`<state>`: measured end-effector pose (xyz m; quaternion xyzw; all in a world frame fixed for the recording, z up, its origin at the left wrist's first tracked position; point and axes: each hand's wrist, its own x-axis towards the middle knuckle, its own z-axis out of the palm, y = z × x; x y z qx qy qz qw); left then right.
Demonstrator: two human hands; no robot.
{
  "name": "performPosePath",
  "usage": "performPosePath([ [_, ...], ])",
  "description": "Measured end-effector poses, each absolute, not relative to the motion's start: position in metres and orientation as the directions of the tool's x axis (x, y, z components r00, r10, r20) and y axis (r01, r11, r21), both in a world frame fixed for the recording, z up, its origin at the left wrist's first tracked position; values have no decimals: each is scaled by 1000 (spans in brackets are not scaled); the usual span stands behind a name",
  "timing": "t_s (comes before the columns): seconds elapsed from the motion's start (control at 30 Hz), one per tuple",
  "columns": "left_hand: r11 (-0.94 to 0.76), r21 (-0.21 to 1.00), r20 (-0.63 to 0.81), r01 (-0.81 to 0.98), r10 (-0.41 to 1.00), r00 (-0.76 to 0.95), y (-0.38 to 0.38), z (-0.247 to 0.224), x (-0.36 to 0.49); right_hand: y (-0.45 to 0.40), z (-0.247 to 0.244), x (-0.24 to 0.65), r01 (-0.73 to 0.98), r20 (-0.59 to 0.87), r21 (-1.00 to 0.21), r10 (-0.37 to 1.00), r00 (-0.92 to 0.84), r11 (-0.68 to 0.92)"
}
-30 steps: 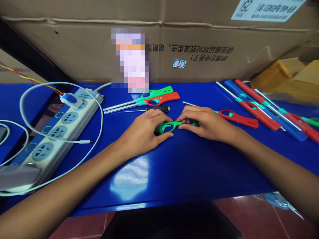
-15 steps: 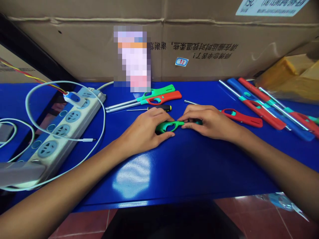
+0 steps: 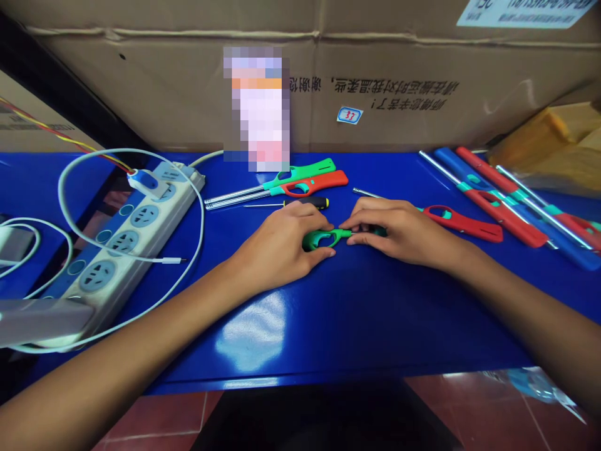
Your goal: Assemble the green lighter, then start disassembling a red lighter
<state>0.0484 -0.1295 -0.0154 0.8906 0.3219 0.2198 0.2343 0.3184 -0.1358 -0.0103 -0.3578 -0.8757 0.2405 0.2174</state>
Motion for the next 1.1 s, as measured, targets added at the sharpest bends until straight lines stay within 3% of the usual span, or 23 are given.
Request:
performPosePath([
  [0.33,-689,471,206,551,693,691,-134,-14,52,-142,-10,307,582,205,-520,753,-625,625],
  [0.6,-683,512,288,522,708,645,-133,-19,53,-141,-7,297,631,118,-562,807,-579,535],
  [1.1,-718,490,314,495,675,668,-135,-21,53,-133,-5,310,532,130,-608,734,-666,590],
])
